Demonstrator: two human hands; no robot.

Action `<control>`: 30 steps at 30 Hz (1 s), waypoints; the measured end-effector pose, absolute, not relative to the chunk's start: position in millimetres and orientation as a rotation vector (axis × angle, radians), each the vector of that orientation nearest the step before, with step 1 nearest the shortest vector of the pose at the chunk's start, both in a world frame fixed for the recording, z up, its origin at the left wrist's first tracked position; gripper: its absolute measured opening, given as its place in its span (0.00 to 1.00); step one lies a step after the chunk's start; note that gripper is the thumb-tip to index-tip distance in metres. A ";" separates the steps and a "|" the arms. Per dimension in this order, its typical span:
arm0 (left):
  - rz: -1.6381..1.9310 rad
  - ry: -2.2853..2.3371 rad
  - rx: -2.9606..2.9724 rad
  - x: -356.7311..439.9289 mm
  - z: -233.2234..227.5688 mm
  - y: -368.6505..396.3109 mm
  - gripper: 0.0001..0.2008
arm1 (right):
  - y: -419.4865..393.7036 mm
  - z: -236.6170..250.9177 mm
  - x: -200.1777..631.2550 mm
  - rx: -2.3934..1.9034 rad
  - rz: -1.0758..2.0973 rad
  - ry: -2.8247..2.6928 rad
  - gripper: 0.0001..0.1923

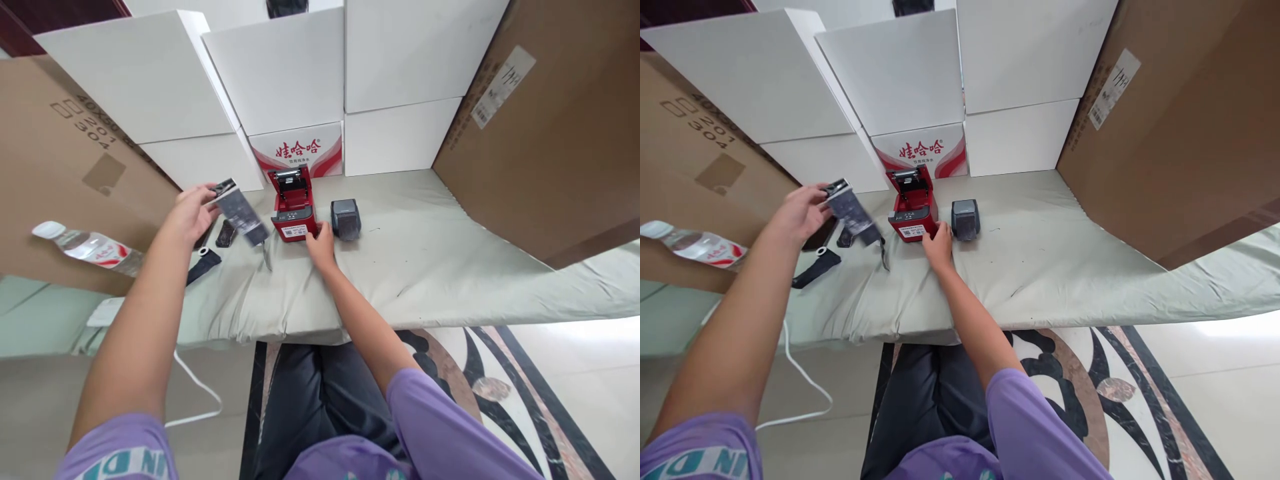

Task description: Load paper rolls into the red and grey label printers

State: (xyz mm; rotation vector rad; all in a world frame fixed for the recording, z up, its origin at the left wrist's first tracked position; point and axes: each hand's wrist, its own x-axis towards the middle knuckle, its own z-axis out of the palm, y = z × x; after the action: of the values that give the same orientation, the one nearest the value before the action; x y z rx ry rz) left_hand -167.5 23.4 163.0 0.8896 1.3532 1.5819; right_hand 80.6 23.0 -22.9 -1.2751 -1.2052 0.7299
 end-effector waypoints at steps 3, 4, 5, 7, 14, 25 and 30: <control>1.622 1.097 0.632 -148.3 168.5 22.1 0.09 | 21.7 -21.2 81.4 -1.283 0.725 -1.221 0.16; 1.617 1.067 0.563 -142.8 169.1 22.0 0.07 | 21.3 -20.7 81.6 -1.287 0.724 -1.225 0.16; 1.609 1.056 0.505 -137.9 169.2 22.1 0.06 | 21.0 -20.4 81.8 -1.290 0.724 -1.226 0.16; 1.580 1.057 0.448 -129.4 168.1 23.0 0.05 | 20.7 -20.0 81.7 -1.297 0.722 -1.227 0.16; 1.438 1.093 0.648 -113.4 153.0 28.6 0.10 | 21.2 -19.5 80.9 -1.323 0.722 -1.230 0.16; 1.269 1.032 1.052 -83.9 137.3 20.1 0.14 | 20.6 -19.6 82.2 -1.305 0.754 -1.205 0.15; 1.373 1.142 1.124 -83.0 127.5 29.6 0.19 | 19.5 -18.2 82.3 -1.303 0.758 -1.207 0.16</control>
State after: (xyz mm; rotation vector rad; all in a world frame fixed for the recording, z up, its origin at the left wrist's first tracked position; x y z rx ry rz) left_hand -83.0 29.6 127.5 1.1239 1.1424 1.3730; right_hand 82.3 19.5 -18.2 -1.3034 -1.2065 0.7578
